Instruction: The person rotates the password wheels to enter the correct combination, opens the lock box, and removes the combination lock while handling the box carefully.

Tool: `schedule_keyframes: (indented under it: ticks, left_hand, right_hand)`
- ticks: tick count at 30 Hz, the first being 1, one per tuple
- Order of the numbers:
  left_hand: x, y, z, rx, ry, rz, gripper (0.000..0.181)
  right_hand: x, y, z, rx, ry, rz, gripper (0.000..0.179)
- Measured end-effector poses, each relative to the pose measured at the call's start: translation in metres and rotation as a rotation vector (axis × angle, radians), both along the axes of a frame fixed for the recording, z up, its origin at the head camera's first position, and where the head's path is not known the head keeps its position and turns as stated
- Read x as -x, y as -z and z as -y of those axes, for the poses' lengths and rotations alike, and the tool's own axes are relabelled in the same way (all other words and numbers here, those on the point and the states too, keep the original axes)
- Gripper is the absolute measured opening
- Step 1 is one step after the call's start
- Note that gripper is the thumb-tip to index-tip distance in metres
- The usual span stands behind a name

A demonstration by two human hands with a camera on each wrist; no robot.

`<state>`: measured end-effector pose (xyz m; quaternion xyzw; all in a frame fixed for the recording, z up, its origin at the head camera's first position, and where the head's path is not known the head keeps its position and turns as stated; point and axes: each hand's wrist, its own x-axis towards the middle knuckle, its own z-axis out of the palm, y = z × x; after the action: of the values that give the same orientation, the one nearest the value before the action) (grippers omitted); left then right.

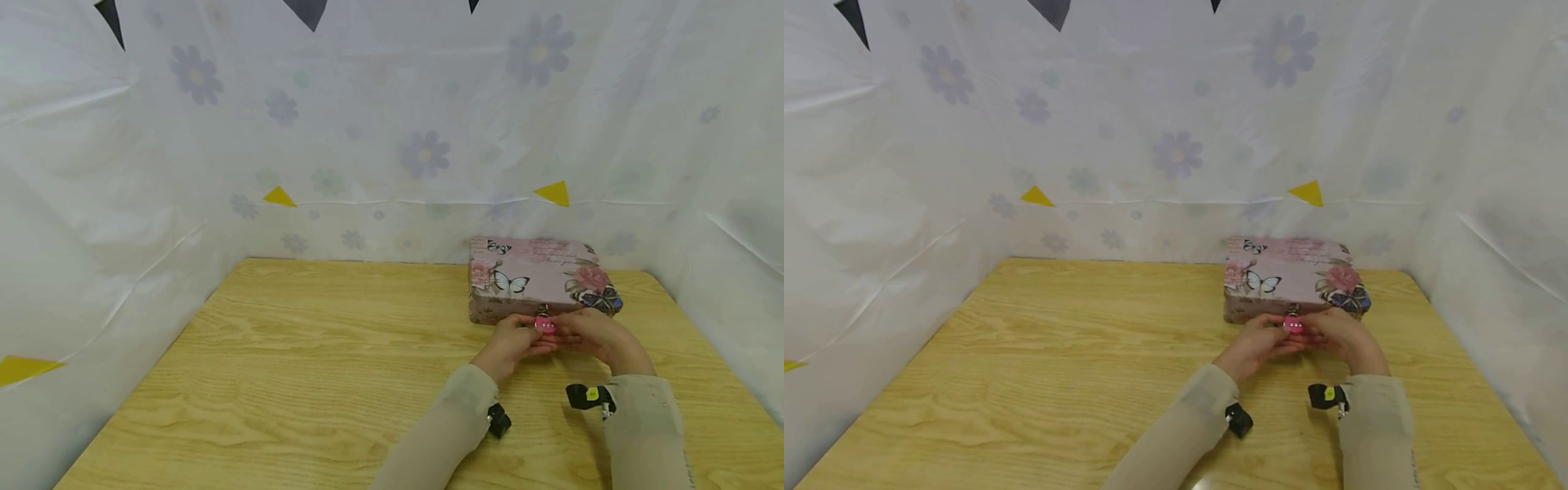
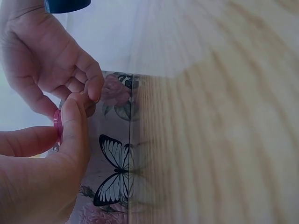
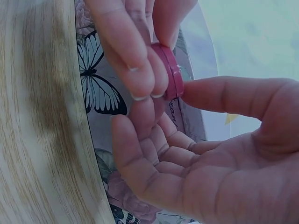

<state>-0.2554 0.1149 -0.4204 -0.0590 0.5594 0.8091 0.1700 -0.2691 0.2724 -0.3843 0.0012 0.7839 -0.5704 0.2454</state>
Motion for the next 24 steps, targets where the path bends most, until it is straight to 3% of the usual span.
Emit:
schedule_keyframes:
  ticks: [24]
  left_hand:
    - [0.0000, -0.0004, -0.0012, 0.022, -0.018, 0.000, 0.016]
  right_hand:
    - [-0.0026, -0.0045, 0.0015, -0.013, -0.043, -0.038, 0.050]
